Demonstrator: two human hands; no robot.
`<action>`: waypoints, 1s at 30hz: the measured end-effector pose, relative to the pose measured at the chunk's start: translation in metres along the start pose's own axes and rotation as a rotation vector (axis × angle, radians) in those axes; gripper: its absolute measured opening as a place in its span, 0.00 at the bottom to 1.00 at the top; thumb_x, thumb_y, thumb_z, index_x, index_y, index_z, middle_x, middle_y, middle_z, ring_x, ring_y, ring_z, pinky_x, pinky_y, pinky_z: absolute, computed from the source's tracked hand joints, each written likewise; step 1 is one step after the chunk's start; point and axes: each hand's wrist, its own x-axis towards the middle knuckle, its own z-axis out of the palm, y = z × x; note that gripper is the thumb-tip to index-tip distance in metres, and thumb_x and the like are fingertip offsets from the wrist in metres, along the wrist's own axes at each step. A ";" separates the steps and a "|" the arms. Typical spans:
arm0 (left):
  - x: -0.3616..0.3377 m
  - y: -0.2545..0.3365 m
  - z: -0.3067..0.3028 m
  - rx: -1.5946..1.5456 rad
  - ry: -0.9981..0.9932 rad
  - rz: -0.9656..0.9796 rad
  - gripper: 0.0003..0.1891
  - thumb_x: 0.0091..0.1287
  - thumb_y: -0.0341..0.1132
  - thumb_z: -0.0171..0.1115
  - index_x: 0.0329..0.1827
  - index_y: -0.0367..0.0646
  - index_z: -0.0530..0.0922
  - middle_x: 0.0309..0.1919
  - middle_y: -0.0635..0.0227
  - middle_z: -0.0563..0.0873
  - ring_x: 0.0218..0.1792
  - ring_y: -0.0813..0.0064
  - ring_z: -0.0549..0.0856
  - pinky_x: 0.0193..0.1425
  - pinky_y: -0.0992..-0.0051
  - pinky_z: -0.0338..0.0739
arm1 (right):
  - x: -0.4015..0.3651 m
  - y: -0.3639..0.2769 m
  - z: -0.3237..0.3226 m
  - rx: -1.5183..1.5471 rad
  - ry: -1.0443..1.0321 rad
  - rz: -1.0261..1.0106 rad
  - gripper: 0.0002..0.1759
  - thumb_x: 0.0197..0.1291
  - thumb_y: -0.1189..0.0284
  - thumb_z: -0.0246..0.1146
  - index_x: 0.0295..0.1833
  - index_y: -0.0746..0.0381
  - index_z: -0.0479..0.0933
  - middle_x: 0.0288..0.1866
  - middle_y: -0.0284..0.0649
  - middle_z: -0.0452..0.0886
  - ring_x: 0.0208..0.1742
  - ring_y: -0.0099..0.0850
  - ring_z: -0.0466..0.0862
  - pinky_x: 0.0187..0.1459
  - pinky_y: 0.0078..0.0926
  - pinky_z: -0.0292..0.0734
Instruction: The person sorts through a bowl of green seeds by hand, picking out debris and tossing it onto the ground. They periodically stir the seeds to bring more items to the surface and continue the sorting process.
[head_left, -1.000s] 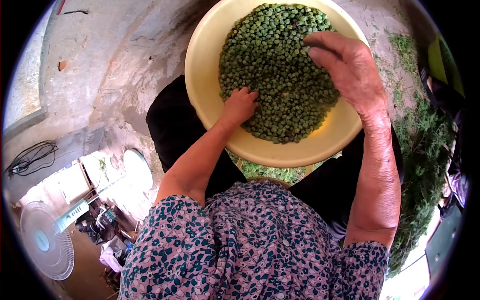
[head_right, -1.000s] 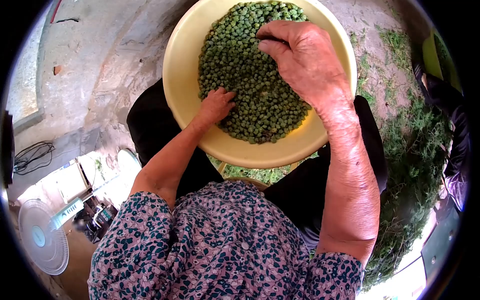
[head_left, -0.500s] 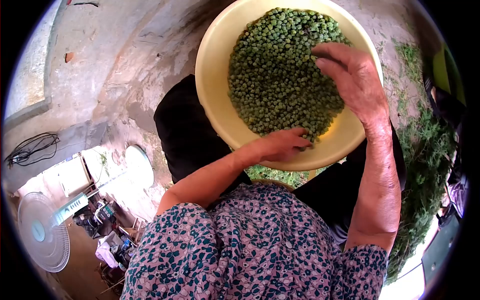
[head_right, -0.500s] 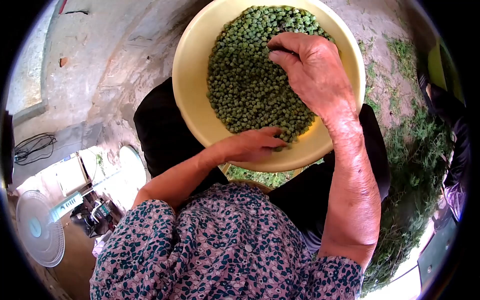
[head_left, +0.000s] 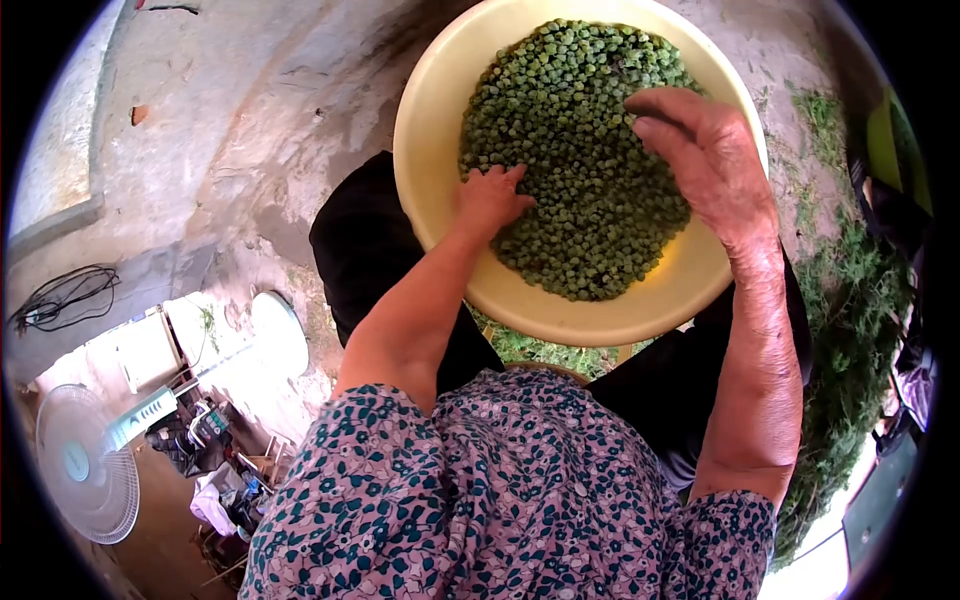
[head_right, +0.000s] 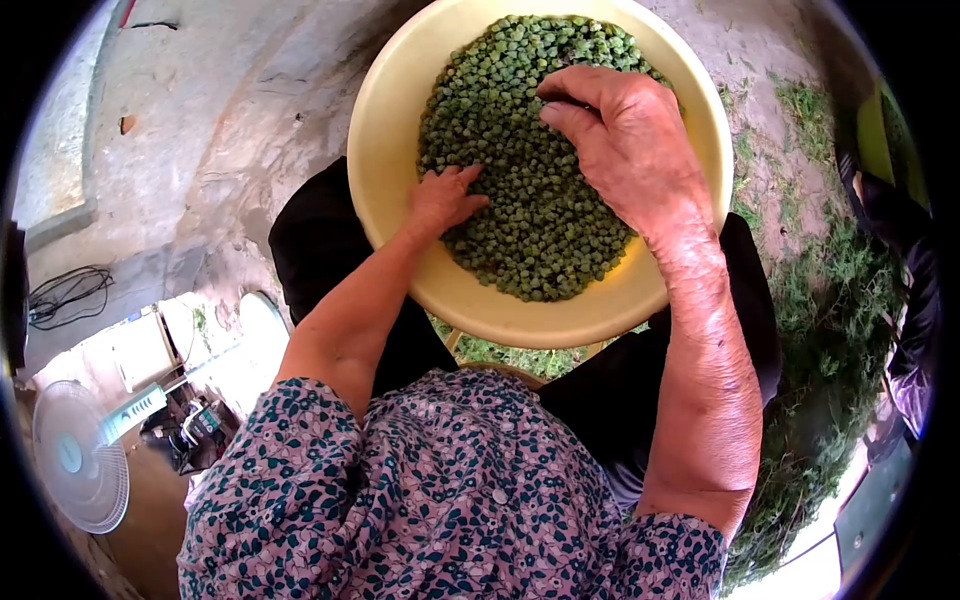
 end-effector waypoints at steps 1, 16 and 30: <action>0.005 0.003 0.003 0.008 -0.062 -0.028 0.31 0.59 0.54 0.61 0.66 0.62 0.66 0.56 0.62 0.73 0.57 0.54 0.72 0.57 0.58 0.73 | 0.000 0.001 0.000 0.004 -0.002 -0.002 0.10 0.56 0.76 0.62 0.43 0.67 0.79 0.36 0.46 0.83 0.37 0.36 0.83 0.43 0.29 0.76; -0.042 0.070 0.011 -0.127 -0.125 0.262 0.33 0.55 0.64 0.57 0.64 0.64 0.70 0.60 0.63 0.72 0.57 0.51 0.69 0.60 0.59 0.69 | -0.002 0.005 0.007 0.037 -0.011 -0.024 0.09 0.56 0.77 0.62 0.43 0.67 0.79 0.36 0.45 0.83 0.37 0.36 0.83 0.43 0.29 0.77; -0.104 0.005 -0.051 -0.059 -0.423 0.503 0.23 0.60 0.52 0.58 0.56 0.54 0.77 0.62 0.65 0.72 0.60 0.58 0.72 0.62 0.59 0.65 | -0.009 0.000 0.003 0.033 -0.004 -0.064 0.09 0.56 0.78 0.62 0.42 0.67 0.79 0.36 0.45 0.83 0.37 0.35 0.83 0.43 0.28 0.76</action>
